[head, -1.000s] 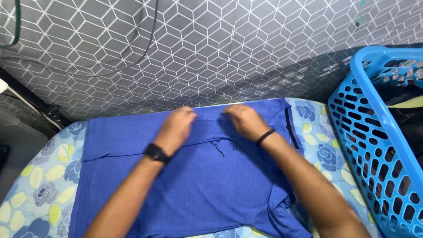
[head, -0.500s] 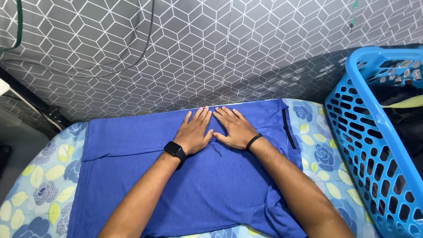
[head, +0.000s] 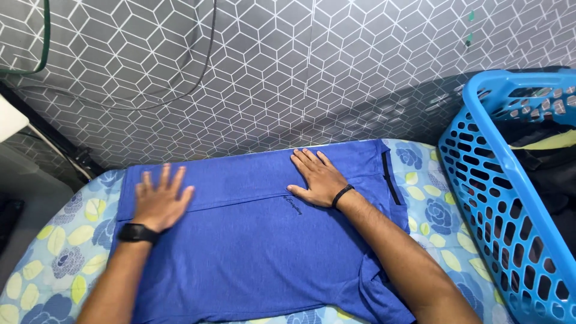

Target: Folding a blue t-shirt on a floral patterned surface.

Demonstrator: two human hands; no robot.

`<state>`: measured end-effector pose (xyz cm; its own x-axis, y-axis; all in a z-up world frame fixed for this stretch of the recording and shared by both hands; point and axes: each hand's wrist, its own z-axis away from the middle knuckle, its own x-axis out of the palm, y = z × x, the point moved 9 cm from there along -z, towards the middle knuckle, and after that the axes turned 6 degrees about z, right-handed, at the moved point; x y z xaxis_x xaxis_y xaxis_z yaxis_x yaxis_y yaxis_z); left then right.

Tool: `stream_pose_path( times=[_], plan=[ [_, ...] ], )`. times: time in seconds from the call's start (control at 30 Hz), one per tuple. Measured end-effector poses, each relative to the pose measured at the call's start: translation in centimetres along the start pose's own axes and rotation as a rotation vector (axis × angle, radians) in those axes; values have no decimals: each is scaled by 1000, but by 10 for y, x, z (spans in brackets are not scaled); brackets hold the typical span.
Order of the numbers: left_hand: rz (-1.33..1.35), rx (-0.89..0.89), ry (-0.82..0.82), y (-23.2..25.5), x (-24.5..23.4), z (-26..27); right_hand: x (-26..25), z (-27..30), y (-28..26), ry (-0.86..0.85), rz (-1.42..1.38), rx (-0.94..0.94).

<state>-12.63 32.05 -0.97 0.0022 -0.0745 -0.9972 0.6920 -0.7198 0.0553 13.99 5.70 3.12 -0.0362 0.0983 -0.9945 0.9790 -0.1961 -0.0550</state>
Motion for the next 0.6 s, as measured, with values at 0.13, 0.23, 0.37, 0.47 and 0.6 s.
stream_pose_path(
  times=[0.13, 0.23, 0.37, 0.47, 0.6],
  plan=[
    [91, -125, 51, -81, 1, 7, 1, -1, -1, 1, 14, -6],
    [119, 21, 209, -99, 7, 9, 0, -1, -2, 2, 18, 0],
    [130, 71, 261, -97, 3, 13, -1, 1, 0, -14, 24, 15],
    [129, 67, 249, -99, 4, 15, 1, 6, 0, 44, -13, -15],
    [-131, -38, 220, -86, -4, 13, -28, 32, 6, 259, -28, -45]
  ],
)
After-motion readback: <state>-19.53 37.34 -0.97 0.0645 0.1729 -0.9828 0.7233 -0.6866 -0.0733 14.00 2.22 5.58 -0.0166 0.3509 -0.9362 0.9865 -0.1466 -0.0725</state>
